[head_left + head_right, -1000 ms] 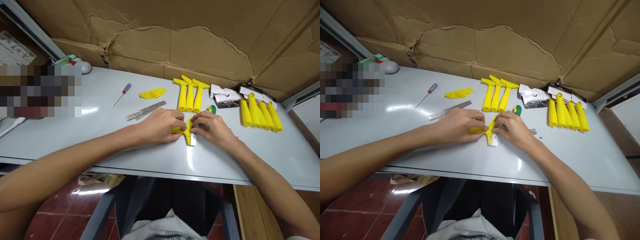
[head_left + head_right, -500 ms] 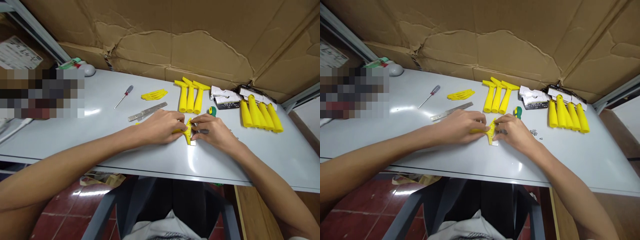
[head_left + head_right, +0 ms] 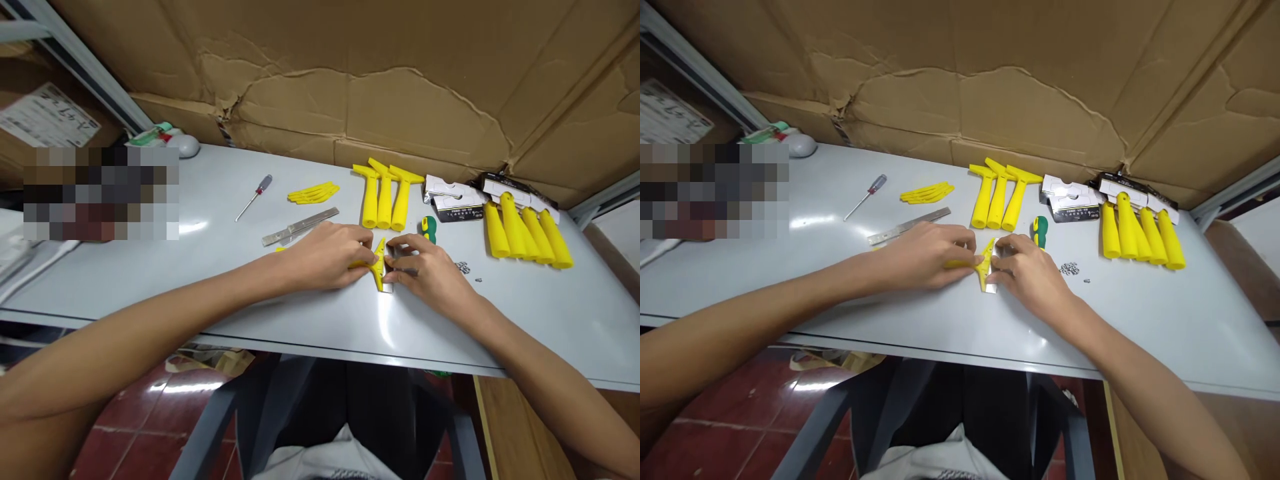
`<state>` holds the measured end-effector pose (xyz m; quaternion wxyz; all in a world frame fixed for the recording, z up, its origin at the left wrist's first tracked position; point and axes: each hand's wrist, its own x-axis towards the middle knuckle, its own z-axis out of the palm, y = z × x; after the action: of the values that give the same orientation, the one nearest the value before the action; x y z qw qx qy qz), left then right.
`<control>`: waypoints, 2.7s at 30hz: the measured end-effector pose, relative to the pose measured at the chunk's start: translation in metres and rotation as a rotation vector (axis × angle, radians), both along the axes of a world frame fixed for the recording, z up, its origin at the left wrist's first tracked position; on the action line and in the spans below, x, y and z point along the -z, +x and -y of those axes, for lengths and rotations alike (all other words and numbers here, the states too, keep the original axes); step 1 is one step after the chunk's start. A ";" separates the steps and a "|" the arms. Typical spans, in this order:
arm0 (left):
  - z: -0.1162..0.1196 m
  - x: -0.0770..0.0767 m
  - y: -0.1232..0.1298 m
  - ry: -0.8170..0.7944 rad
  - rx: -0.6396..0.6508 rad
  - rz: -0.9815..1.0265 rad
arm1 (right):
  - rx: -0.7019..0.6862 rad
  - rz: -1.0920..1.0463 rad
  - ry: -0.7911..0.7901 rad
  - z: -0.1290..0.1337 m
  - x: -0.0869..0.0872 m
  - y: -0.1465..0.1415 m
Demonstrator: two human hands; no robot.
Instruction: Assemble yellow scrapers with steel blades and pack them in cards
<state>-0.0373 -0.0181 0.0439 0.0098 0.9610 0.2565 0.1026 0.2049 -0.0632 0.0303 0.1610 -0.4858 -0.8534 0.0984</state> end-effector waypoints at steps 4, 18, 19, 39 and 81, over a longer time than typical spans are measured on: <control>0.002 -0.005 0.001 -0.025 -0.026 -0.028 | 0.015 0.125 0.052 0.006 -0.006 -0.005; -0.058 -0.028 -0.045 0.020 -0.393 0.074 | -0.083 0.194 0.052 0.008 -0.015 -0.006; -0.069 -0.026 -0.052 0.048 -0.477 0.051 | -0.079 0.184 0.045 0.008 -0.015 -0.006; -0.095 -0.011 -0.060 -0.113 -0.579 0.606 | -0.076 -0.014 -0.109 -0.007 -0.010 0.010; 0.001 0.007 0.005 0.335 0.177 -0.066 | 0.063 -0.044 -0.115 -0.003 -0.009 -0.004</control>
<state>-0.0322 -0.0188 0.0366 -0.1495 0.9709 0.1507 0.1111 0.2010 -0.0598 0.0389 0.1544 -0.5186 -0.8270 0.1527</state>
